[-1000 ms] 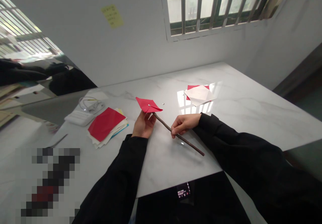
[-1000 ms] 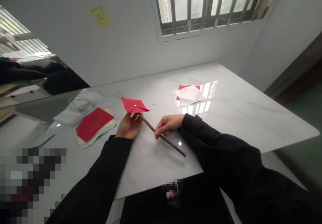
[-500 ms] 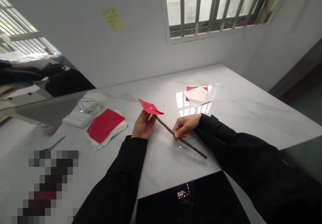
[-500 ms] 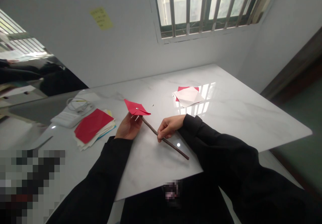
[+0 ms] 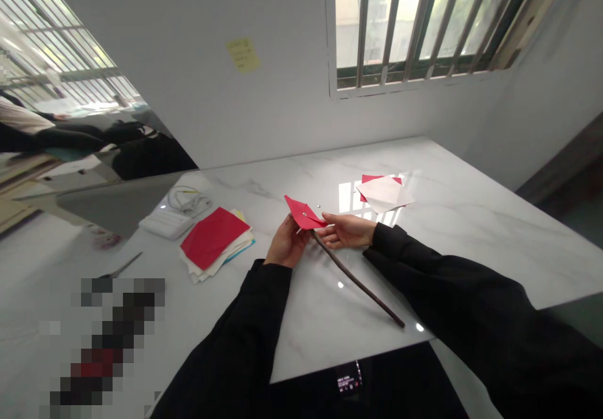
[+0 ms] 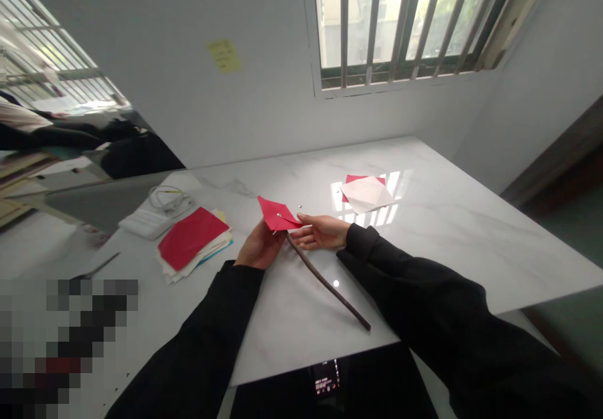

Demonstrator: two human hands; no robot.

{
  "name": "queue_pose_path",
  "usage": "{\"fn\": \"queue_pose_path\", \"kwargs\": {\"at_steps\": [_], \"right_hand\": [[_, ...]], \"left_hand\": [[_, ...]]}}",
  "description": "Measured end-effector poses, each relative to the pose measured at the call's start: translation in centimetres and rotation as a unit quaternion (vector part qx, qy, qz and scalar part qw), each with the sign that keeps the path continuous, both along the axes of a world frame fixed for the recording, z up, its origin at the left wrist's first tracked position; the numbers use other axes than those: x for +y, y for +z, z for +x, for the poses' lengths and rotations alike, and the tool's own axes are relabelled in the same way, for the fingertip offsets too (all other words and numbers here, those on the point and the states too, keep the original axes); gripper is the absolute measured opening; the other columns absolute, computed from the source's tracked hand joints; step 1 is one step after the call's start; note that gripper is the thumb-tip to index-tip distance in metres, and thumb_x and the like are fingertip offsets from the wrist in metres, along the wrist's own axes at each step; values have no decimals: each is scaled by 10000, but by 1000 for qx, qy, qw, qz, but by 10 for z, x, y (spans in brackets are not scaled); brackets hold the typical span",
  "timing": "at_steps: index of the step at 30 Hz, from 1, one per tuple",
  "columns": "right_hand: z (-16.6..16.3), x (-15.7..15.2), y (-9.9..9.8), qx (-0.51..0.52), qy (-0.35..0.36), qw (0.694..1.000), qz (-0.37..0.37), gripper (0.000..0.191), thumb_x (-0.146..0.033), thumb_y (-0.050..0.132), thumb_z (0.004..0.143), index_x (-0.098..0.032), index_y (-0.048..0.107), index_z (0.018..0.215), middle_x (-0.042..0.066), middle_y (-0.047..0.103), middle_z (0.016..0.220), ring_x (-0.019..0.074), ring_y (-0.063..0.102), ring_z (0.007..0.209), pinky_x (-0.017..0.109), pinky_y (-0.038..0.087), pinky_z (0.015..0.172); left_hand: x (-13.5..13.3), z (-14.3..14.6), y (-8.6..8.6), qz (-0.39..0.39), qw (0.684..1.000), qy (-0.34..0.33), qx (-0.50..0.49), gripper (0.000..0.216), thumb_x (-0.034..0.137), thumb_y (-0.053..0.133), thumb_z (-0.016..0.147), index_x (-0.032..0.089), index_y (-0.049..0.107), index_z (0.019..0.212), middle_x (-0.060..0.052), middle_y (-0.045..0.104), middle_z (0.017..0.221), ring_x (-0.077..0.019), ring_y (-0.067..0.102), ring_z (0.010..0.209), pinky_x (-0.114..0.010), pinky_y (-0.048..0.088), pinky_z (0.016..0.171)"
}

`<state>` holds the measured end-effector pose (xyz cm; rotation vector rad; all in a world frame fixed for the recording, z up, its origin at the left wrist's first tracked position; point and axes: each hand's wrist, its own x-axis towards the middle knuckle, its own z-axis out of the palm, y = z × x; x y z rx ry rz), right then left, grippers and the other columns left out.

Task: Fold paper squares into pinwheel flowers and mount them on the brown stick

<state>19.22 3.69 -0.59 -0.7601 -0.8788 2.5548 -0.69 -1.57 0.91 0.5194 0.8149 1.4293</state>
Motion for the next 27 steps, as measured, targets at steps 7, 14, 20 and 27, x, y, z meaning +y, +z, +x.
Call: {"fn": "queue_pose_path", "kwargs": {"at_steps": [7, 14, 20, 27], "right_hand": [[-7, -11, 0, 33, -67, 997, 20, 302, -281, 856, 871, -162, 669, 1076, 66, 744, 984, 147, 725, 827, 277, 625, 784], [-6, -15, 2, 30, -91, 995, 37, 257, -237, 871, 845, -152, 694, 1010, 55, 725, 951, 128, 687, 773, 244, 606, 739], [-6, -15, 1, 40, -90, 994, 42, 261, -231, 866, 852, -143, 687, 1021, 48, 721, 920, 123, 683, 742, 233, 600, 703], [-5, -10, -1, 22, -187, 978, 91, 270, -259, 893, 815, -162, 679, 949, 33, 713, 871, 117, 680, 746, 222, 582, 697]], "left_hand": [[-5, 4, 4, 28, 997, -60, 26, 186, 278, 810, 886, 144, 758, 1005, -62, 773, 976, -160, 717, 835, -246, 595, 763], [-5, 5, -1, 32, 995, -79, 54, 190, 266, 823, 846, 142, 753, 971, -95, 774, 984, -225, 738, 927, -316, 601, 854], [-1, 1, -9, 11, 996, -65, 62, 227, 315, 824, 853, 125, 766, 963, -82, 763, 921, -175, 697, 801, -257, 576, 709], [5, -9, -7, 7, 990, -15, 143, 316, 298, 910, 741, 166, 745, 977, -41, 757, 882, -136, 660, 716, -220, 511, 647]]}}
